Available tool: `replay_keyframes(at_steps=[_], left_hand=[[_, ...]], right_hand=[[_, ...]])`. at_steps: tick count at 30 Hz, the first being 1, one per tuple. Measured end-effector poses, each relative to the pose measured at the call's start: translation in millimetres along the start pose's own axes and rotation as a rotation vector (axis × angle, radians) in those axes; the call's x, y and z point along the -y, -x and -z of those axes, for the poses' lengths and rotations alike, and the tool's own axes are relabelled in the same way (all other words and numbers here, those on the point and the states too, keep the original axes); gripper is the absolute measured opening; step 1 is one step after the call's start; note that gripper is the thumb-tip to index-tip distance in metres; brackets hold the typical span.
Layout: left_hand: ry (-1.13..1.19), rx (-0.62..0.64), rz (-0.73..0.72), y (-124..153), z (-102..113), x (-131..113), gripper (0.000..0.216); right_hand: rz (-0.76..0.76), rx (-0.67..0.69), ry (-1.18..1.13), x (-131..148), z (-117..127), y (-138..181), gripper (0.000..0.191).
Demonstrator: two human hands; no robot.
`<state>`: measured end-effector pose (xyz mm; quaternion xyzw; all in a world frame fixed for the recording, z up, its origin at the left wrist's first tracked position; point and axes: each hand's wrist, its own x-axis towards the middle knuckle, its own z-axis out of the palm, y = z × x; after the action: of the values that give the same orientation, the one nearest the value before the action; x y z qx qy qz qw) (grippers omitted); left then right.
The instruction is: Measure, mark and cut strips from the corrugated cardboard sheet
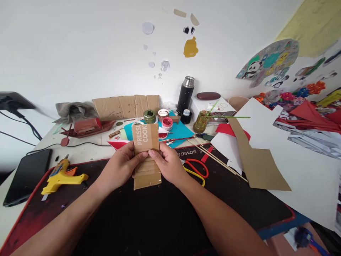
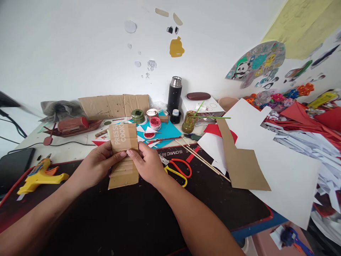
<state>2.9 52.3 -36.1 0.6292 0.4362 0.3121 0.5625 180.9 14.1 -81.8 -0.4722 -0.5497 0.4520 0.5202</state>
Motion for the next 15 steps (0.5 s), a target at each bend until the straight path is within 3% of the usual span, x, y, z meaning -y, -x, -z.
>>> replay_keyframes(at_steps=[4,15], left_hand=[[0.044,-0.017,0.002,-2,-2,1,0.066],[-0.048,0.049,-0.026,0,8,-14,0.068]], right_hand=[[0.006,-0.074,0.032,-3,-3,0,0.030],[-0.031,0.052,-0.201,6,2,-3,0.032]])
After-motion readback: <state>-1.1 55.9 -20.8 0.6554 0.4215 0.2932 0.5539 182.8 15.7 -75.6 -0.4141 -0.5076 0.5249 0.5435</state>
